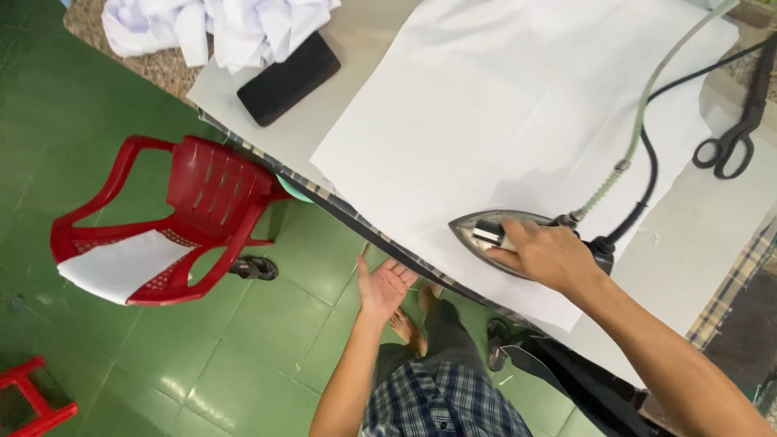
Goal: The person irons pieces of white fabric on a work surface using a handheld iron, cuts a section of the fabric using shears, and then aligns a long metal guide over a folded piece of fabric.
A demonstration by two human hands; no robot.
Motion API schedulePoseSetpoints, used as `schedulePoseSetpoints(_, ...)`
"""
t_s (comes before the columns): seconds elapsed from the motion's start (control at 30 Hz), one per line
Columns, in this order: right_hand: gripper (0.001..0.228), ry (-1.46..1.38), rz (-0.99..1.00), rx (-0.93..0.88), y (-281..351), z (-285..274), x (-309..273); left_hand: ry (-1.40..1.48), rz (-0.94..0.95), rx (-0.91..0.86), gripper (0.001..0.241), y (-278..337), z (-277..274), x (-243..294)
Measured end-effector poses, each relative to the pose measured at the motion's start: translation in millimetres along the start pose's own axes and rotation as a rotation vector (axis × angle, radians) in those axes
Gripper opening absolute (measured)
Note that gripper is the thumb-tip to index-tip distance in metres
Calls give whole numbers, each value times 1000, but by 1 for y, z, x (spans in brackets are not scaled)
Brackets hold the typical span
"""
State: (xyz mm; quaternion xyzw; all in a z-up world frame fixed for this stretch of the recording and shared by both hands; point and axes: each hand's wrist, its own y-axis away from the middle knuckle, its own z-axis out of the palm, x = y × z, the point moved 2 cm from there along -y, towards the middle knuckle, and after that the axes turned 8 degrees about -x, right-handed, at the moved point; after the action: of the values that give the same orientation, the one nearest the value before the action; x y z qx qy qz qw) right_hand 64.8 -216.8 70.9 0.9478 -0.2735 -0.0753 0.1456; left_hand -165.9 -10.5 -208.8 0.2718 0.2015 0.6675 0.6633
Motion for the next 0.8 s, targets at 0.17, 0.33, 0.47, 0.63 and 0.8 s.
schedulePoseSetpoints(0.17, 59, -90, 150, -20, -20, -4, 43, -826, 750, 320, 71, 57, 87, 80)
schedulePoseSetpoints(0.33, 59, -176, 77, -26, -87, -36, 17, -1905, 1402, 388, 41, 32, 211, 192)
schedulePoseSetpoints(0.47, 47, -259, -22, 4, -166, -73, -16, -2421, 1510, 419, 62, -37, 267, 276)
schedulePoseSetpoints(0.63, 41, -311, 71, 37, -280, -101, -15, -2654, 1468, 255, 68, -90, 282, 325)
schedulePoseSetpoints(0.8, 44, -366, 439, 57, -333, -132, 31, -2645, 1313, 150, 52, -88, 283, 341)
